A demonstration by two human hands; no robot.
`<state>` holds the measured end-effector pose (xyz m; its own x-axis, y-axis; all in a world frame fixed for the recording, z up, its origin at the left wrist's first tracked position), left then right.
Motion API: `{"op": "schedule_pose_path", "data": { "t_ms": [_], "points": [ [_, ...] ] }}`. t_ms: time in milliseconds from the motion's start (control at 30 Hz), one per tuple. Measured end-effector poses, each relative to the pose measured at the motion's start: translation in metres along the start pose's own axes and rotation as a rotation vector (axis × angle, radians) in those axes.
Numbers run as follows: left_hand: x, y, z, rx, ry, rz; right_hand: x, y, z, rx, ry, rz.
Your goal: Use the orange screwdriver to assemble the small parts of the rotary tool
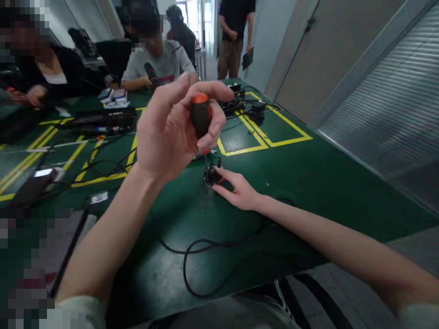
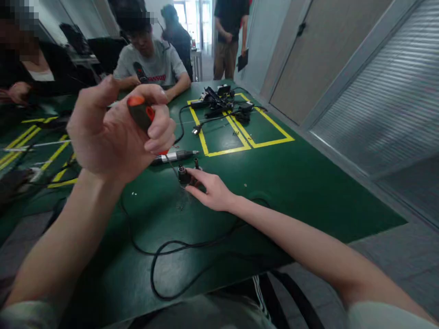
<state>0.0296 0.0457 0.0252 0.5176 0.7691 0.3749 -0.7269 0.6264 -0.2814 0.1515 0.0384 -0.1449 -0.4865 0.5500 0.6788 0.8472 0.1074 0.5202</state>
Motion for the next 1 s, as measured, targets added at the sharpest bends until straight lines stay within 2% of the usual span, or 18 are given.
{"op": "schedule_pose_path", "data": {
  "t_ms": [267,600,767,1000],
  "points": [
    [0.0001,0.0010,-0.0037,0.039,-0.044,0.078,-0.0005,-0.0001,0.0015,-0.004,-0.029,-0.002],
    [0.0021,0.0004,-0.0024,0.014,-0.023,0.042,0.0008,0.0016,-0.0005,-0.011,-0.025,-0.007],
    [0.0013,-0.0004,-0.0009,0.001,-0.076,0.044,0.0011,0.0011,-0.0003,-0.001,-0.038,-0.011],
    [0.0006,0.0012,-0.0014,0.009,-0.016,0.043,0.0007,0.0015,0.0000,-0.004,-0.033,-0.009]
  ]
}}
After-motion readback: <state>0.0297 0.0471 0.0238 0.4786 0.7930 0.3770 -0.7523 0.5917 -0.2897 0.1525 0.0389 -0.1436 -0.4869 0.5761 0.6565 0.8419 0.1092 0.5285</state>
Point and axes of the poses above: each hand's wrist, its own x-axis towards the middle knuckle, its own y-axis out of the back of the hand, z = x × y, the point moved 6 cm from there along x, towards the middle knuckle, and after that the axes turned 3 degrees about y, right-handed, at the moved point
